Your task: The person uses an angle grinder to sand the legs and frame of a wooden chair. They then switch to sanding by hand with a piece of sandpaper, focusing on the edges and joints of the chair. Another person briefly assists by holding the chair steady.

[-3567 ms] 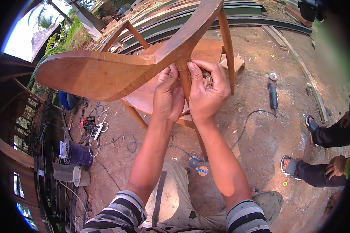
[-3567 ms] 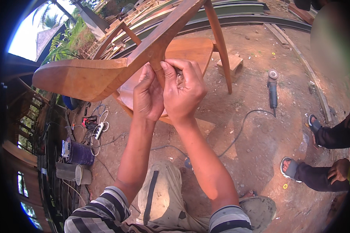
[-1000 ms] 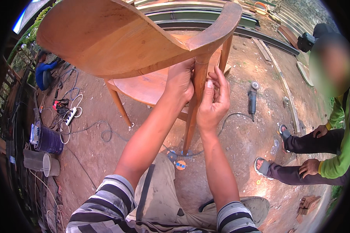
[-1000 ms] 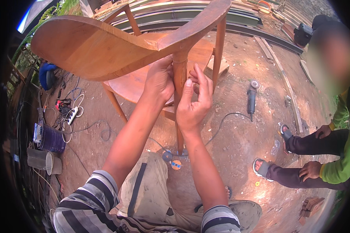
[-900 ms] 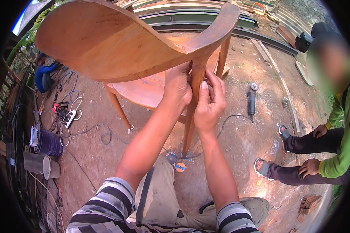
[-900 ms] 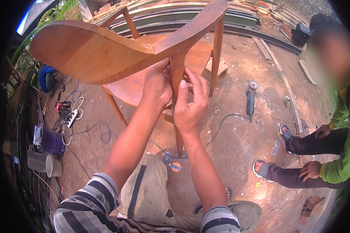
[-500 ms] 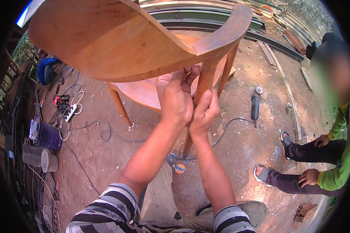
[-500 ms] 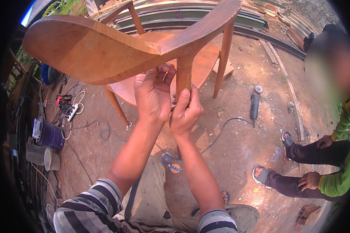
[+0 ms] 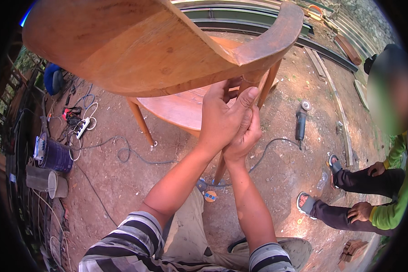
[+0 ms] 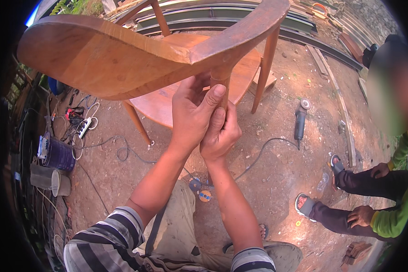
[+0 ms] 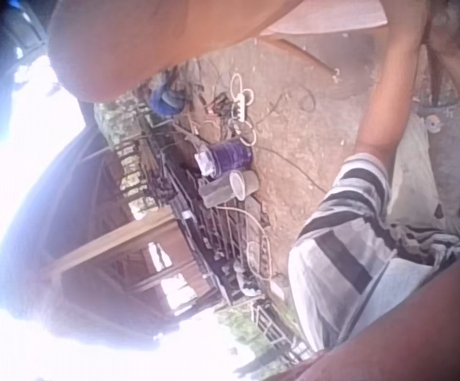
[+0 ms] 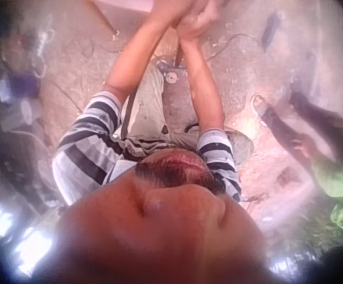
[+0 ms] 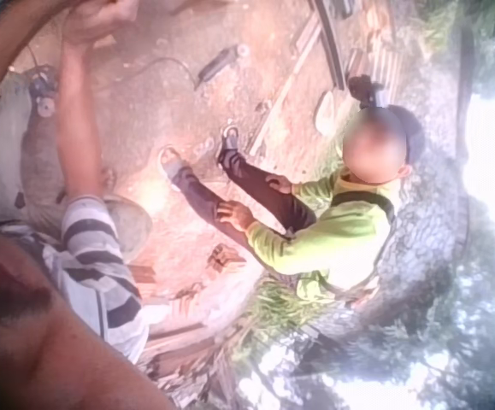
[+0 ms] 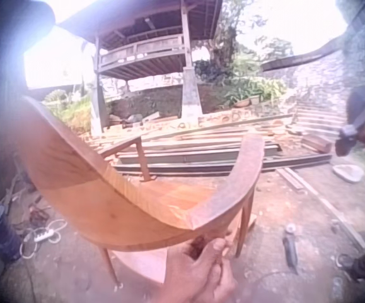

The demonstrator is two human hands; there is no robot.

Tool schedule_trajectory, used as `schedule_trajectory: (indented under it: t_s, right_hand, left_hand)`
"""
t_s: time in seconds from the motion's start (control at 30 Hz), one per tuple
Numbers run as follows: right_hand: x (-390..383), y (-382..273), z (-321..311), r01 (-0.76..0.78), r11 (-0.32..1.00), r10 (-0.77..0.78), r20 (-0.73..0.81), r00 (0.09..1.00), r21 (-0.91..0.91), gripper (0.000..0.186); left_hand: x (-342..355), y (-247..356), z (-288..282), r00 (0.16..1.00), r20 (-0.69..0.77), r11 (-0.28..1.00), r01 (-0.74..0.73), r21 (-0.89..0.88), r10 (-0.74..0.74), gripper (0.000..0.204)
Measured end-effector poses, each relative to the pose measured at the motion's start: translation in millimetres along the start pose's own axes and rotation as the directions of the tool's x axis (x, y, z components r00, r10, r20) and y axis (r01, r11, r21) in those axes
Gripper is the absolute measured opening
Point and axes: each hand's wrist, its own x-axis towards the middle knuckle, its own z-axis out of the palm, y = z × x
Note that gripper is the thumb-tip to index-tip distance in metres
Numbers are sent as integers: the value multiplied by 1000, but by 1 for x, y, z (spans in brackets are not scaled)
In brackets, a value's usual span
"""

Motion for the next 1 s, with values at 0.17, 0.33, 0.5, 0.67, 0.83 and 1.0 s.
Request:
schedule_trajectory:
  t_s: [0.17,0.33,0.5,0.67,0.83,1.0]
  right_hand:
    - [3,5,-1,90,995,-92,-66,994,-33,48]
    - [5,-5,-1,155,984,-162,-82,983,-88,53]
    - [8,-10,-1,151,985,-158,-92,983,-83,50]
    - [6,-7,-3,112,992,-117,-88,989,-61,46]
    - [7,-4,-2,145,989,-148,-111,983,-32,43]
    - [6,-5,-5,114,993,-114,-71,991,5,37]
  left_hand:
    - [18,-17,6,947,294,948,205,-242,-130,46]
    - [17,-29,1,932,341,840,281,-464,-123,54]
    - [17,-26,0,905,397,756,366,-543,-154,54]
    - [14,-23,1,924,361,817,302,-491,-124,46]
    - [7,-23,2,953,294,949,158,-272,-75,42]
    - [7,-23,1,961,275,993,46,-106,-15,51]
